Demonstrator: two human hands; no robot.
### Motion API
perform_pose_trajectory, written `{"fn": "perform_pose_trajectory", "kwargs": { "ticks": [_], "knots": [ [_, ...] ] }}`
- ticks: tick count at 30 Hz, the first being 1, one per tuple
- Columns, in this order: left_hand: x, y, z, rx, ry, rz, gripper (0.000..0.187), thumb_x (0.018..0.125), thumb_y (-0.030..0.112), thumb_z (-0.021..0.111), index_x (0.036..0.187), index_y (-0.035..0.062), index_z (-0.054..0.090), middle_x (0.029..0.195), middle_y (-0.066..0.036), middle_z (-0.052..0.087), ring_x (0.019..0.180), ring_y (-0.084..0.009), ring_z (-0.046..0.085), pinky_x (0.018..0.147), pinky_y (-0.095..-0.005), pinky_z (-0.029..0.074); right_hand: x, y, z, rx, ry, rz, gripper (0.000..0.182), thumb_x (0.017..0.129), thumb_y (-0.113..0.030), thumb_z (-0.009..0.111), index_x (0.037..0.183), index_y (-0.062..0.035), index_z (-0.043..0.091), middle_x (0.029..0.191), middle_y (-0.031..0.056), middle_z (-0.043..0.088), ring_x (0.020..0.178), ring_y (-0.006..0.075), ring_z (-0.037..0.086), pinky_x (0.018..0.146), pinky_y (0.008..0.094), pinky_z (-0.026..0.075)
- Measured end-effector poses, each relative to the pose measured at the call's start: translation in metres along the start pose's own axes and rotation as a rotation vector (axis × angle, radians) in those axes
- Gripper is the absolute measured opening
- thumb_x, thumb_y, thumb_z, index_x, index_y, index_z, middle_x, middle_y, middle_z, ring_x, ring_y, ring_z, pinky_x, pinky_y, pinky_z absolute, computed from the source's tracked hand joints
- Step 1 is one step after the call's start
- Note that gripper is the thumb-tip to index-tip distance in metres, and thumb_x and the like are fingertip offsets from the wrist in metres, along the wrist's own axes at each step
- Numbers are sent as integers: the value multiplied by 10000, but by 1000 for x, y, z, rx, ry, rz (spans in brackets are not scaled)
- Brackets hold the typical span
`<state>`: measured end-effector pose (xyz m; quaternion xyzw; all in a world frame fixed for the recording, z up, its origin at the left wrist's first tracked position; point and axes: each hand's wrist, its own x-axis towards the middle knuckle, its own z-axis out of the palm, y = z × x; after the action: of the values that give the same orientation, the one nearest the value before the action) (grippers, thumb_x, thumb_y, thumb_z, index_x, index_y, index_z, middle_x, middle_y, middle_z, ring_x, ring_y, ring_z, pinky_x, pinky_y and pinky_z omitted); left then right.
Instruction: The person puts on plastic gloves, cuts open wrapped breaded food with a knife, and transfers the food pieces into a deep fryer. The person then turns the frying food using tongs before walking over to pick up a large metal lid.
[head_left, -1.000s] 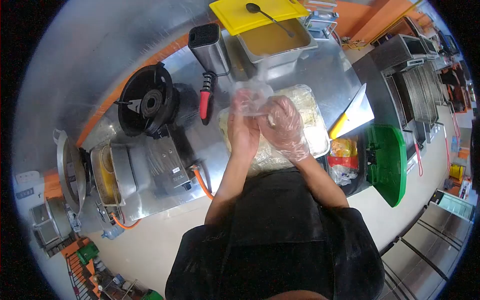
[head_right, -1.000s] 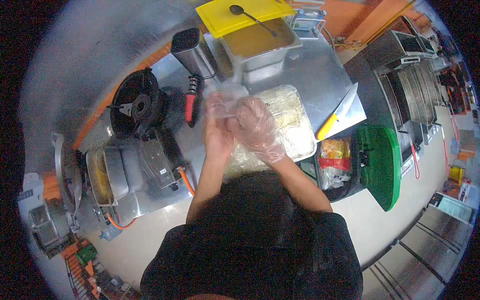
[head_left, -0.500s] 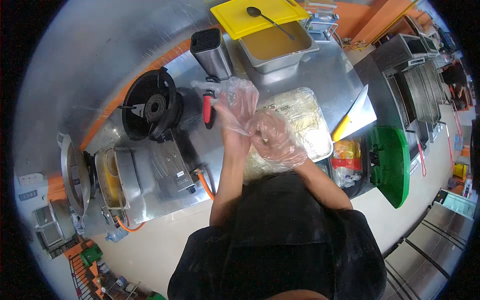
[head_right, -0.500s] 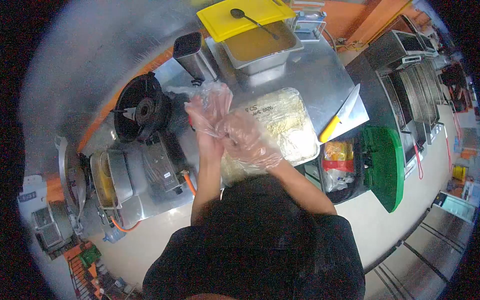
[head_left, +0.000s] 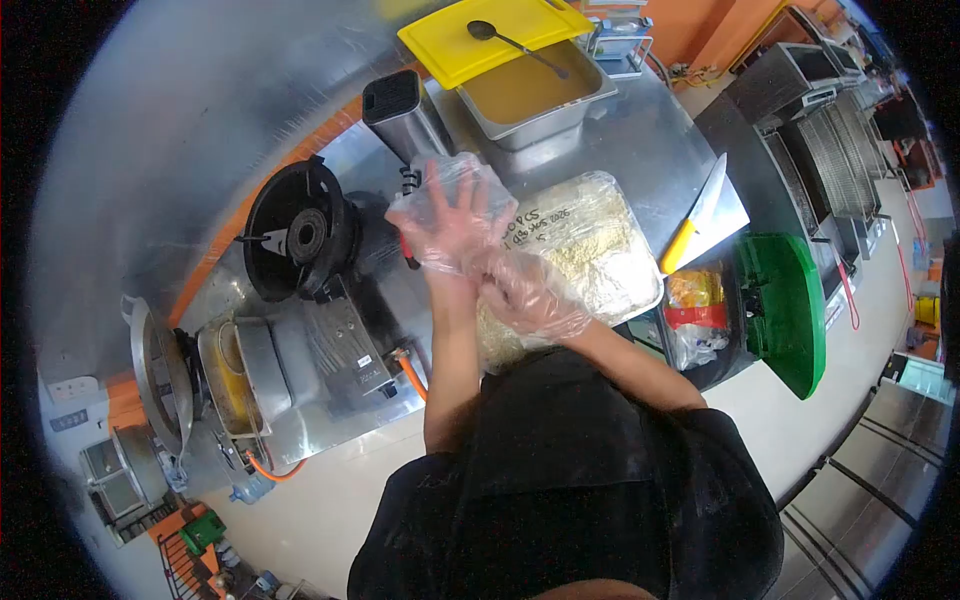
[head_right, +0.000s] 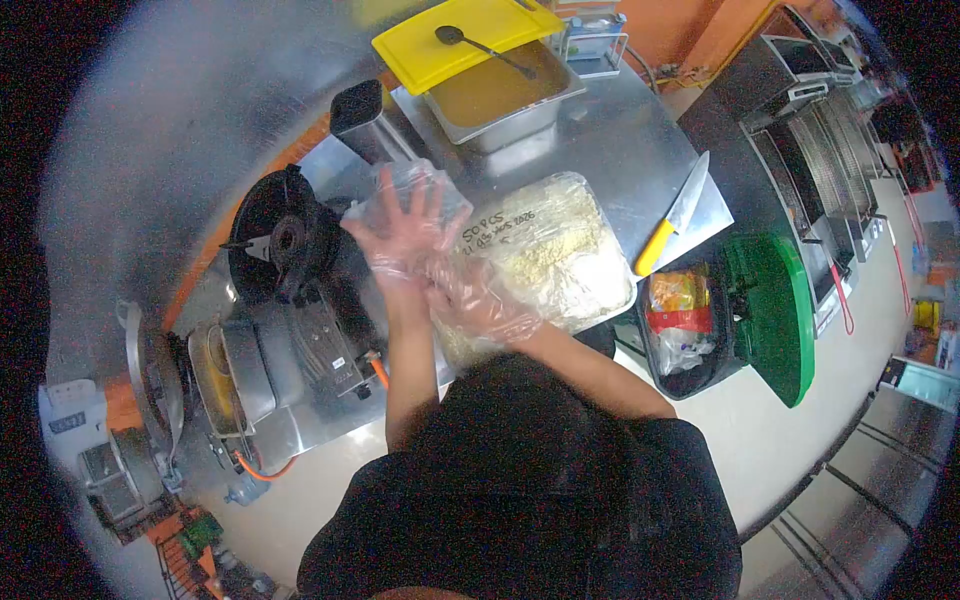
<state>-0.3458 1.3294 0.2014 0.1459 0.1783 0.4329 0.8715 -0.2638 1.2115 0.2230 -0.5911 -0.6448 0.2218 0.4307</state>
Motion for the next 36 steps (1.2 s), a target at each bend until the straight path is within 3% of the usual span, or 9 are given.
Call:
{"fn": "perform_pose_trajectory", "kwargs": {
  "ticks": [2, 5, 8, 12, 17, 20, 26, 31, 36],
  "knots": [
    [-4, 4, -2, 50, -102, -7, 1009, 754, 912, 488, 1557, 314, 356, 1593, -100, 344, 1474, -381, 279, 1144, -692, 245, 5, -10, -5, 77, 155, -161, 399, 795, -159, 717, 1172, -65, 627, 1139, 173, 618, 966, 360, 653, 785, 477, 553],
    [-6, 1, 0, 87, -72, -27, 1053, 755, 930, 445, 1559, 254, 364, 1588, -102, 350, 1452, -386, 304, 1141, -678, 267, 17, -13, -8, -122, 217, -291, 499, 800, -143, 717, 1274, -37, 598, 1287, 200, 566, 1054, 378, 629, 834, 463, 558],
    [-4, 6, -2, 74, -86, -37, 1043, 815, 901, 394, 1594, 212, 302, 1536, -84, 417, 1390, -298, 390, 1144, -556, 333, 13, -7, -4, -332, 187, -312, 486, 796, -78, 747, 1259, -46, 601, 1220, 136, 622, 1104, 376, 619, 881, 462, 530],
    [-9, 7, -3, 228, -104, 1, 1023, 844, 882, 359, 1602, 199, 280, 1567, -122, 385, 1423, -345, 357, 1139, -595, 328, 4, 19, 13, -6, 149, -212, 512, 820, -51, 713, 1318, -69, 598, 1247, 136, 627, 1097, 377, 618, 886, 456, 524],
    [6, 10, -17, 96, -352, -43, 941, 868, 871, 289, 1602, 283, 270, 1645, -121, 256, 1467, -384, 292, 1182, -640, 245, -5, -4, 1, -283, 7, -126, 462, 856, -49, 680, 1313, -88, 619, 1259, 149, 632, 1101, 366, 620, 929, 426, 510],
    [-2, 3, -1, 52, -215, 6, 970, 854, 874, 324, 1618, 286, 221, 1683, -82, 189, 1509, -411, 207, 1175, -719, 115, 2, 0, -5, 52, 3, -144, 460, 868, -58, 675, 1322, -87, 610, 1257, 148, 636, 1114, 353, 622, 955, 420, 507],
    [-6, 5, 18, -11, -179, -60, 991, 816, 906, 365, 1612, 334, 220, 1674, -65, 182, 1457, -422, 287, 1151, -726, 159, -3, -2, -1, 173, 26, -178, 418, 913, -87, 641, 1329, -87, 606, 1273, 144, 639, 1174, 325, 615, 996, 422, 497],
    [14, 10, -7, -556, -408, -297, 976, 816, 902, 382, 1606, 348, 233, 1627, -90, 279, 1395, -407, 366, 1136, -711, 230, -4, 2, -4, 74, 37, -280, 388, 924, -89, 666, 1307, -63, 607, 1236, 143, 663, 1151, 325, 636, 972, 417, 518],
    [13, 14, 3, -366, -415, -238, 977, 814, 903, 387, 1605, 351, 235, 1623, -92, 287, 1387, -406, 378, 1134, -710, 239, 1, 2, -3, 200, 181, -334, 310, 907, -60, 692, 1212, -42, 642, 1141, 144, 701, 1037, 339, 685, 893, 408, 556]
  ]
}}
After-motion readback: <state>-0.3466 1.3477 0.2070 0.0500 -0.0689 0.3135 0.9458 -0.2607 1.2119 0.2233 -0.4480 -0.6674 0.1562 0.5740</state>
